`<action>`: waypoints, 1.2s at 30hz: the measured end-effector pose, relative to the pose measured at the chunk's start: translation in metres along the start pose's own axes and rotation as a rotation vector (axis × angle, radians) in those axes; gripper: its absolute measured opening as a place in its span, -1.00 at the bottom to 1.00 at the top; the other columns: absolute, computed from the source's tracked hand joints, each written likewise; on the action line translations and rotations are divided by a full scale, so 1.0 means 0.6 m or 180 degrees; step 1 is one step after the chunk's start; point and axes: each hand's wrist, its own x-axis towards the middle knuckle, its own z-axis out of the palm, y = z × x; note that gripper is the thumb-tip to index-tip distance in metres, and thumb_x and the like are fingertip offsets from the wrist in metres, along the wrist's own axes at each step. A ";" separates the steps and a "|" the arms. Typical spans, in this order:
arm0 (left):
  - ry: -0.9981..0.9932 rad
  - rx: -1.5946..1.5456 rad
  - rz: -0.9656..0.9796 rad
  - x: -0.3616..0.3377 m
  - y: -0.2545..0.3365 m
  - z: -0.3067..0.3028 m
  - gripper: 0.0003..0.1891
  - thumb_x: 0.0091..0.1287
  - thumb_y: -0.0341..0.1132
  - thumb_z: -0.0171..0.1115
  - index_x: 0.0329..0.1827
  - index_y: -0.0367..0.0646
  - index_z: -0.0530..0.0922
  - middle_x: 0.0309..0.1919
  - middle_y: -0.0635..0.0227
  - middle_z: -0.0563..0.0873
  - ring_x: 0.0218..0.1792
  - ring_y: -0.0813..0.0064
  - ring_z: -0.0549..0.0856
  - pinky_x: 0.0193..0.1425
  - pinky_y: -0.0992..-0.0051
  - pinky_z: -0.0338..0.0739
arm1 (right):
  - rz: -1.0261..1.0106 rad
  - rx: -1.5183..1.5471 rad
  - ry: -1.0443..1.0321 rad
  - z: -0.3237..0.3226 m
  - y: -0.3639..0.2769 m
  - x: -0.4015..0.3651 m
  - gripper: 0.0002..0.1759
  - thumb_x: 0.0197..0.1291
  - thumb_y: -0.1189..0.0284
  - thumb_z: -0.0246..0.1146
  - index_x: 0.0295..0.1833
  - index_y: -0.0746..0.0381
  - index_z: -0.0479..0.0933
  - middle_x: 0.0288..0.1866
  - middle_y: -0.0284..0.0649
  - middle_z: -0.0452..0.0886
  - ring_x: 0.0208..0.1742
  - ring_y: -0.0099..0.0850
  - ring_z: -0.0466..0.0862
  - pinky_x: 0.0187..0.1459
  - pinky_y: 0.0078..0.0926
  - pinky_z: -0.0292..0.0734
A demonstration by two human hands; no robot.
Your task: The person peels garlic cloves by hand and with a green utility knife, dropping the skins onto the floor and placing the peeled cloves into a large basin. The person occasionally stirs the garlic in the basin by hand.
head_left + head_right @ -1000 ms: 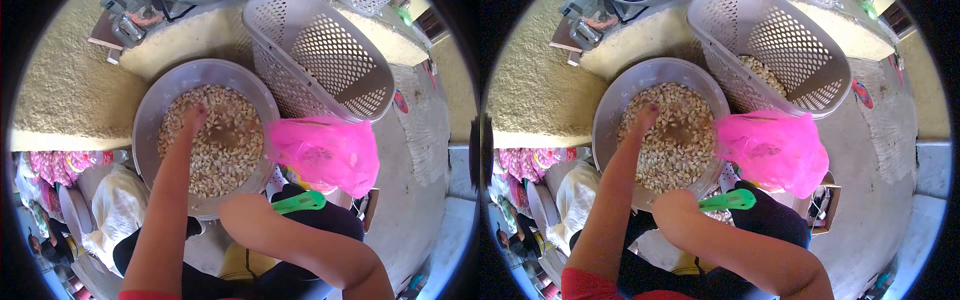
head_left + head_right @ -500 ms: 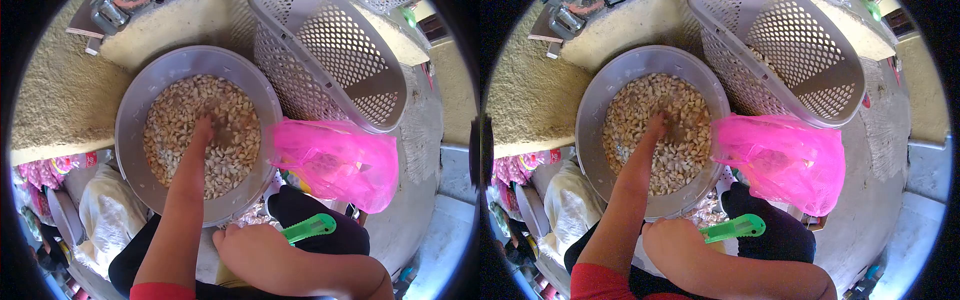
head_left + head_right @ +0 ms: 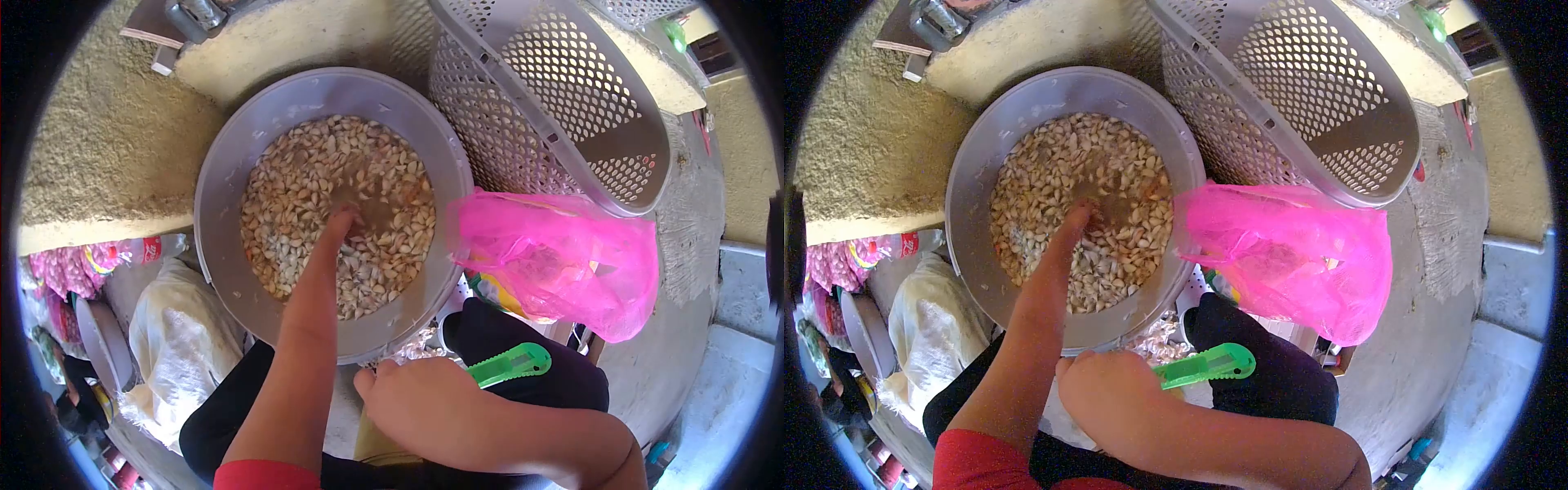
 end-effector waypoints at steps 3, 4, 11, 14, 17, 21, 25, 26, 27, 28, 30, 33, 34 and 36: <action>-0.0288 -0.1280 -0.0743 -0.063 0.026 0.014 -0.53 0.15 -0.05 0.07 0.08 -0.07 0.39 -0.10 0.28 0.52 -0.17 0.26 0.50 -0.09 0.31 0.40 | 0.0027 0.0007 0.0037 0.002 0.003 0.004 -0.78 -0.04 0.49 0.10 -0.25 0.36 0.34 -0.43 -0.06 0.51 -0.41 -0.21 0.62 -0.45 -0.33 0.53; -0.0274 -0.1350 -0.0864 -0.071 0.018 0.018 -0.51 0.16 -0.01 0.05 0.10 -0.07 0.36 -0.05 0.26 0.48 -0.12 0.23 0.48 -0.06 0.26 0.39 | 0.0035 0.0012 0.0057 0.002 0.004 0.003 -0.78 -0.03 0.48 0.10 -0.25 0.36 0.34 -0.43 -0.06 0.51 -0.42 -0.21 0.62 -0.45 -0.33 0.53; -0.0717 -0.1780 -0.1214 -0.119 -0.024 0.040 -0.45 0.25 0.04 -0.01 0.21 -0.07 0.25 0.15 0.18 0.36 0.13 0.15 0.37 0.14 0.07 0.26 | 0.0010 -0.0009 0.0178 0.007 0.005 0.003 -0.76 0.04 0.40 0.12 -0.25 0.35 0.35 -0.43 -0.09 0.51 -0.44 -0.22 0.62 -0.46 -0.33 0.53; -0.1080 -0.2116 -0.0718 -0.095 -0.061 0.049 -0.49 0.29 -0.03 -0.04 0.22 -0.13 0.24 0.14 0.18 0.39 0.11 0.17 0.41 0.16 0.08 0.28 | -0.0026 -0.0035 0.0127 0.005 0.005 0.003 -0.76 0.04 0.39 0.12 -0.25 0.35 0.36 -0.43 -0.09 0.52 -0.44 -0.22 0.62 -0.46 -0.33 0.53; -0.1343 -0.2381 -0.0392 -0.103 -0.046 0.062 -0.61 0.32 -0.12 -0.12 0.07 -0.20 0.35 -0.02 0.23 0.51 -0.03 0.23 0.52 0.02 0.21 0.42 | -0.0063 -0.0114 0.0068 0.003 0.005 0.004 -0.75 0.05 0.38 0.13 -0.24 0.35 0.36 -0.43 -0.08 0.52 -0.43 -0.21 0.62 -0.46 -0.34 0.53; -0.1550 -0.2664 -0.0242 -0.131 -0.008 0.067 -0.68 0.32 -0.17 -0.13 -0.05 -0.20 0.42 -0.13 0.24 0.56 -0.11 0.25 0.57 -0.08 0.26 0.50 | -0.0073 -0.0046 0.0160 0.007 0.005 0.004 -0.74 0.06 0.36 0.12 -0.23 0.35 0.37 -0.42 -0.08 0.52 -0.41 -0.20 0.61 -0.44 -0.33 0.52; -0.1115 -0.2730 -0.0229 -0.176 0.035 0.067 -0.68 0.31 -0.18 -0.14 -0.03 -0.18 0.42 -0.12 0.24 0.56 -0.10 0.22 0.57 -0.12 0.25 0.52 | -0.0050 0.0059 0.0177 0.016 0.007 0.009 -0.72 0.10 0.32 0.10 -0.23 0.34 0.38 -0.43 -0.08 0.52 -0.40 -0.18 0.61 -0.41 -0.28 0.51; -0.1158 -0.2749 -0.0154 -0.183 0.042 0.064 -0.67 0.31 -0.18 -0.15 -0.02 -0.18 0.42 -0.11 0.23 0.56 -0.08 0.20 0.57 -0.14 0.26 0.53 | -0.0028 0.0105 0.0152 0.015 0.007 0.010 -0.72 0.10 0.30 0.09 -0.23 0.33 0.38 -0.43 -0.08 0.52 -0.40 -0.18 0.60 -0.40 -0.26 0.50; -0.1205 -0.2770 -0.0078 -0.194 0.053 0.064 -0.67 0.31 -0.18 -0.15 0.00 -0.17 0.41 -0.09 0.22 0.56 -0.06 0.18 0.56 -0.16 0.28 0.54 | -0.0003 0.0148 0.0126 0.013 0.008 0.011 -0.71 0.11 0.29 0.09 -0.23 0.33 0.38 -0.43 -0.07 0.53 -0.39 -0.18 0.60 -0.39 -0.24 0.50; -0.1254 -0.2835 0.0033 -0.206 0.065 0.062 -0.67 0.31 -0.18 -0.15 -0.01 -0.17 0.41 -0.10 0.22 0.56 -0.07 0.18 0.57 -0.17 0.28 0.55 | 0.0031 0.0155 0.0108 0.012 0.009 0.012 -0.71 0.11 0.28 0.09 -0.24 0.33 0.39 -0.43 -0.06 0.53 -0.39 -0.16 0.60 -0.37 -0.23 0.49; -0.1352 -0.2957 0.0267 -0.235 0.095 0.058 -0.67 0.31 -0.18 -0.15 -0.01 -0.17 0.42 -0.12 0.23 0.57 -0.08 0.17 0.57 -0.19 0.29 0.56 | 0.0093 0.0162 0.0077 0.010 0.012 0.016 -0.71 0.10 0.27 0.09 -0.27 0.32 0.40 -0.43 -0.04 0.53 -0.37 -0.14 0.59 -0.34 -0.20 0.48; -0.1117 -0.3030 0.0248 -0.301 0.164 0.057 -0.70 0.30 -0.20 -0.15 -0.05 -0.17 0.43 -0.14 0.24 0.57 -0.08 0.16 0.57 -0.17 0.26 0.56 | 0.0296 0.0196 0.0262 -0.005 0.024 0.017 -0.70 0.07 0.28 0.10 -0.32 0.34 0.42 -0.43 -0.02 0.55 -0.35 -0.10 0.59 -0.29 -0.19 0.46; -0.1104 -0.3078 0.0296 -0.319 0.181 0.055 -0.71 0.30 -0.21 -0.14 -0.06 -0.17 0.43 -0.15 0.25 0.57 -0.08 0.16 0.57 -0.17 0.26 0.56 | 0.0472 0.0123 0.0453 -0.014 0.028 0.017 -0.70 0.06 0.28 0.10 -0.32 0.35 0.43 -0.44 -0.01 0.55 -0.34 -0.09 0.59 -0.28 -0.19 0.46; -0.1070 -0.3173 0.0401 -0.352 0.216 0.049 -0.72 0.30 -0.22 -0.14 -0.08 -0.16 0.44 -0.17 0.25 0.58 -0.08 0.16 0.57 -0.18 0.27 0.57 | 0.0748 0.0084 0.0968 -0.035 0.040 0.017 -0.71 0.04 0.30 0.12 -0.28 0.34 0.45 -0.43 0.01 0.55 -0.33 -0.10 0.59 -0.26 -0.21 0.46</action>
